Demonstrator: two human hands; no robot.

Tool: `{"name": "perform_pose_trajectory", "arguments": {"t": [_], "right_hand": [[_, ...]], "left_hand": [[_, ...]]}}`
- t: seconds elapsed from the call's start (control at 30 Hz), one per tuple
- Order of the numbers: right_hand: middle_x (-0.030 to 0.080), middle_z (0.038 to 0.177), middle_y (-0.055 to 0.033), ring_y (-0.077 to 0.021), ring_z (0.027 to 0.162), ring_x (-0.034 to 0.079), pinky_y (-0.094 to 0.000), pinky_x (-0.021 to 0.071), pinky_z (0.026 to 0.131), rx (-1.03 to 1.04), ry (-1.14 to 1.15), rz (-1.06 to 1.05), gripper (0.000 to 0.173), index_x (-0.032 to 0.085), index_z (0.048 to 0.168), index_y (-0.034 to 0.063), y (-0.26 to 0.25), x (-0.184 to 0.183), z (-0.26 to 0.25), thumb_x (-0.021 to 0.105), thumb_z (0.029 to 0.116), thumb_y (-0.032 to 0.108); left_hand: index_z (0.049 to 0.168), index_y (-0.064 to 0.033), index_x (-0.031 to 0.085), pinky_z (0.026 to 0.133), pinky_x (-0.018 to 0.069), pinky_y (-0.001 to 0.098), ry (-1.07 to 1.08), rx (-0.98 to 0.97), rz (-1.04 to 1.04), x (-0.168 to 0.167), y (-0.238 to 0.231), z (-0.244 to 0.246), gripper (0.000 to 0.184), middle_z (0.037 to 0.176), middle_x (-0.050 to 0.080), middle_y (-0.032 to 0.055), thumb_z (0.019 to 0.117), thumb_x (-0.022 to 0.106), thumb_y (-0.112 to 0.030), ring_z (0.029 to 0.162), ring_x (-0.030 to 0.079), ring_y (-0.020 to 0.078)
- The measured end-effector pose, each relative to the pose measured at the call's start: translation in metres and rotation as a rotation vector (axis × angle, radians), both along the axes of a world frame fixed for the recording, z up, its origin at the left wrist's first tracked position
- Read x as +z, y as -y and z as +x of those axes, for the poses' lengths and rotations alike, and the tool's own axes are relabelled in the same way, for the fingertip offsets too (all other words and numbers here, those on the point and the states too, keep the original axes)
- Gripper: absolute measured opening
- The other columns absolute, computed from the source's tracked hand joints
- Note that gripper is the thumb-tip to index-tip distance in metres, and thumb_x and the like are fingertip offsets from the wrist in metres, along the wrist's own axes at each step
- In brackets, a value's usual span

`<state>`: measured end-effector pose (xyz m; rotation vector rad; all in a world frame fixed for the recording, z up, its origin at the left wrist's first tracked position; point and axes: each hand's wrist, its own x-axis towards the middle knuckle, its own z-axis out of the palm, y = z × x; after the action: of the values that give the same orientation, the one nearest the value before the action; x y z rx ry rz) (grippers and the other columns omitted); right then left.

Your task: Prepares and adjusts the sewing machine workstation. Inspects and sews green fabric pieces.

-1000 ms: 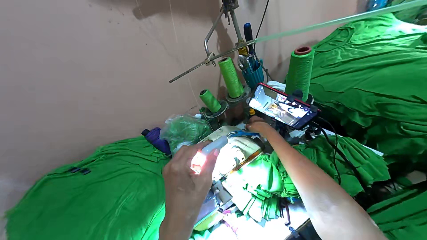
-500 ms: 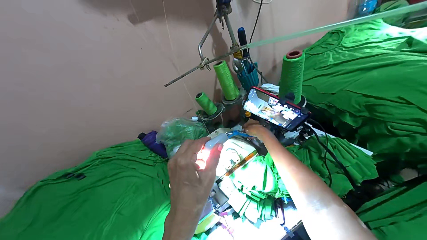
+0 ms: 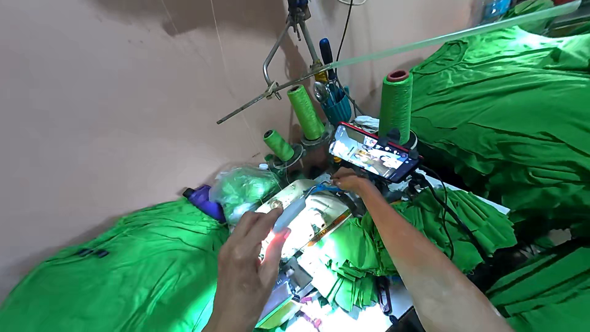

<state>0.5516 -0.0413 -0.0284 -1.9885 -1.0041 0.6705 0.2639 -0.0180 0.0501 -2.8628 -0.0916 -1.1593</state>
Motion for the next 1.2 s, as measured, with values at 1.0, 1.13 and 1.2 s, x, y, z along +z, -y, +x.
{"name": "perform_pose_trajectory", "arguments": {"t": [1.0, 1.13, 1.2], "right_hand": [[0.059, 0.131, -0.0338, -0.0457, 0.125, 0.056, -0.0607, 0.0392, 0.106, -0.177, 0.138, 0.346, 0.038, 0.061, 0.128, -0.0113, 0.034, -0.007, -0.04, 0.044, 0.1104, 0.017], [0.062, 0.125, -0.0341, -0.0474, 0.116, 0.061, -0.0621, 0.0446, 0.1, -0.285, 0.311, 0.471, 0.033, 0.063, 0.126, -0.01, 0.064, -0.018, -0.062, 0.047, 0.1084, 0.013], [0.064, 0.109, -0.0327, -0.0464, 0.096, 0.063, -0.0633, 0.0474, 0.084, -0.341, 0.353, 0.508, 0.032, 0.064, 0.121, -0.0091, 0.081, -0.026, -0.079, 0.047, 0.1087, 0.016]], "left_hand": [[0.101, -0.0016, 0.077, 0.076, 0.0553, 0.021, 0.105, 0.355, -0.197, -0.058, -0.042, -0.131, 0.025, 0.098, 0.072, 0.0141, 0.0961, 0.059, -0.019, 0.085, 0.069, 0.0121], [0.095, 0.0008, 0.077, 0.076, 0.0576, 0.0278, 0.074, 0.383, -0.296, -0.079, -0.048, -0.137, 0.017, 0.092, 0.072, 0.0156, 0.0936, 0.064, -0.009, 0.081, 0.07, 0.0182], [0.094, 0.0004, 0.077, 0.077, 0.0576, 0.0296, 0.052, 0.376, -0.346, -0.092, -0.054, -0.134, 0.016, 0.092, 0.073, 0.0151, 0.0937, 0.065, -0.01, 0.082, 0.071, 0.0185]]}}
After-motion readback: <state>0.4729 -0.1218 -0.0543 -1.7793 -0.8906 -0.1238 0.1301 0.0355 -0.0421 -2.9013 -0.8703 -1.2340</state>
